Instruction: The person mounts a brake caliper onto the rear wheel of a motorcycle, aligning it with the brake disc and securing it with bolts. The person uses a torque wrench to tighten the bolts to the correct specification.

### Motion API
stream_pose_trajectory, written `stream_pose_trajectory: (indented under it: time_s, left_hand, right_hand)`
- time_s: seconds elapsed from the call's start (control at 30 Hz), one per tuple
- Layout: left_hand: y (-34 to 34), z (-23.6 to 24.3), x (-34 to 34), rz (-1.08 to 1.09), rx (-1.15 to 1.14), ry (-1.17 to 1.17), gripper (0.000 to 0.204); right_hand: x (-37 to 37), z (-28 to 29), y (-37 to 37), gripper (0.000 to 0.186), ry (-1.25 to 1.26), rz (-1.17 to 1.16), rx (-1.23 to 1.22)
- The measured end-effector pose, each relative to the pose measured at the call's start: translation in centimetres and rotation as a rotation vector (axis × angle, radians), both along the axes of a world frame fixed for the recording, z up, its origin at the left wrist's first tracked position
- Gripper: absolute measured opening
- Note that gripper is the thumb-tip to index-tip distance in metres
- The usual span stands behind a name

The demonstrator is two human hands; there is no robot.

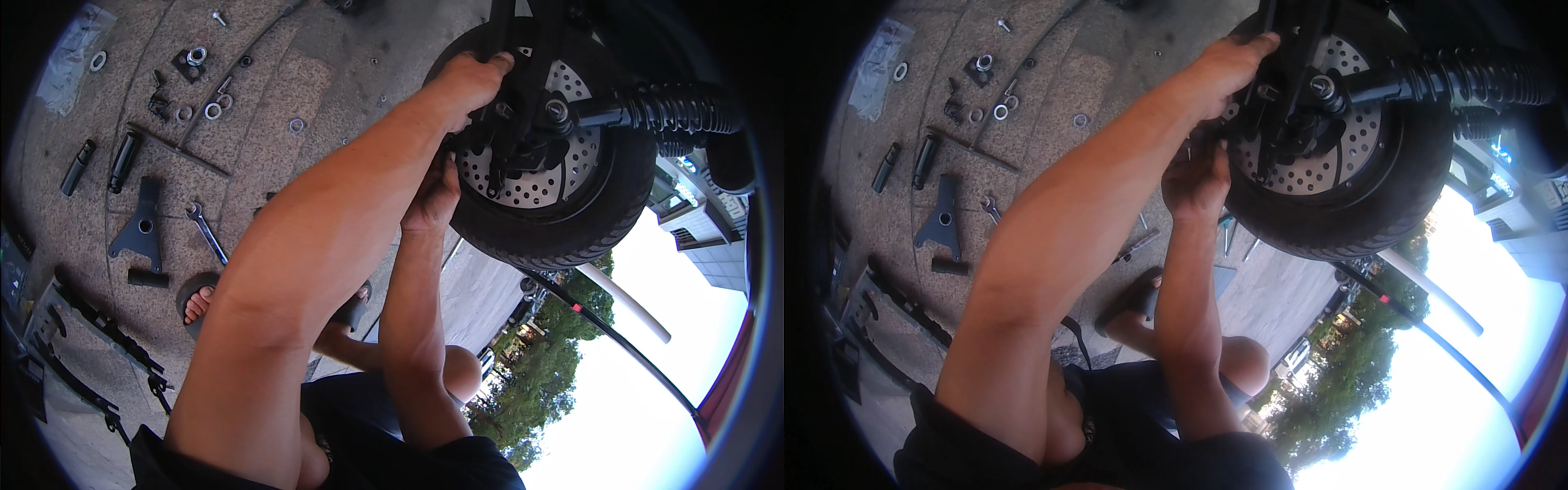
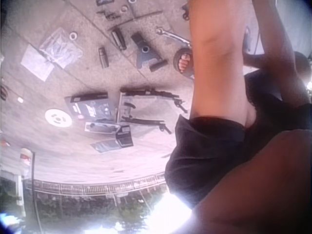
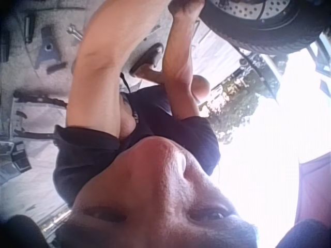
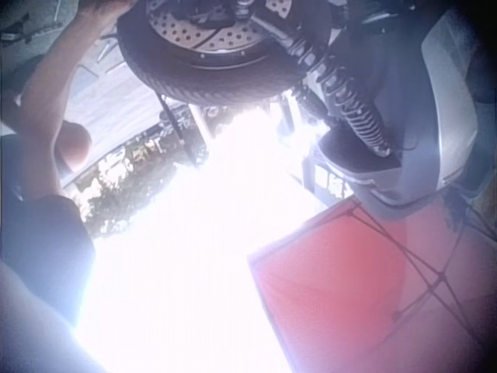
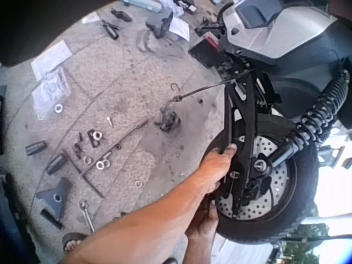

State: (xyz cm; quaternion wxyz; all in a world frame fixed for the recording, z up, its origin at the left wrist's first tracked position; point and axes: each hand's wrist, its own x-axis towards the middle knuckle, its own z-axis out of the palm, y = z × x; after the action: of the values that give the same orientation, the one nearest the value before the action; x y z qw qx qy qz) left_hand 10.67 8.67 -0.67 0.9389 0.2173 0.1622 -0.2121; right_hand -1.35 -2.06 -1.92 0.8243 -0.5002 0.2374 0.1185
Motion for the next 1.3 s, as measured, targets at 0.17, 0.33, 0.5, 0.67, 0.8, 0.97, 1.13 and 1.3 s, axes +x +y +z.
stream_pose_trajectory:
  time_s: [0.17, 0.33, 0.5, 0.67, 0.8, 0.97, 1.13, 1.3]
  left_hand:
    - [0.2, 0.0, -0.2, -0.024, -0.067, 0.031, 0.072]
    - [-0.4, -0.2, 0.0, -0.007, -0.208, 0.037, 0.072]
    - [-0.4, 0.2, 0.6, 0.015, -0.315, 0.110, 0.058]
    - [-1.0, 1.5, 0.7, 0.133, -0.204, 0.171, 0.061]
    - [-1.5, 2.0, 0.7, 0.131, 0.012, 0.181, 0.062]
    - [-1.1, 2.0, 0.3, 0.044, -0.066, 0.009, 0.073]
    - [-1.3, 2.7, 0.0, 0.066, 0.057, 0.101, 0.066]
    - [-1.4, 1.9, 1.2, -0.017, -0.113, 0.076, 0.055]
  right_hand:
    - [-1.0, 1.0, -0.8, 0.031, -0.025, -0.055, 0.051]
    - [-1.9, 2.7, -1.5, 0.029, -0.013, -0.069, 0.097]
    - [-1.9, 3.4, -1.8, 0.032, 0.023, -0.095, 0.039]
    - [-2.2, 3.7, -1.3, 0.037, -0.008, -0.031, 0.011]
    - [-2.5, 3.2, -1.6, 0.037, -0.028, -0.029, -0.023]
    - [-8.4, -0.3, -4.9, 0.032, 0.005, 0.026, -0.558]
    - [-19.6, -6.0, -6.5, 0.058, 0.080, 0.135, -1.163]
    - [-25.9, -10.3, -2.8, 0.107, 0.203, 0.333, -1.310]
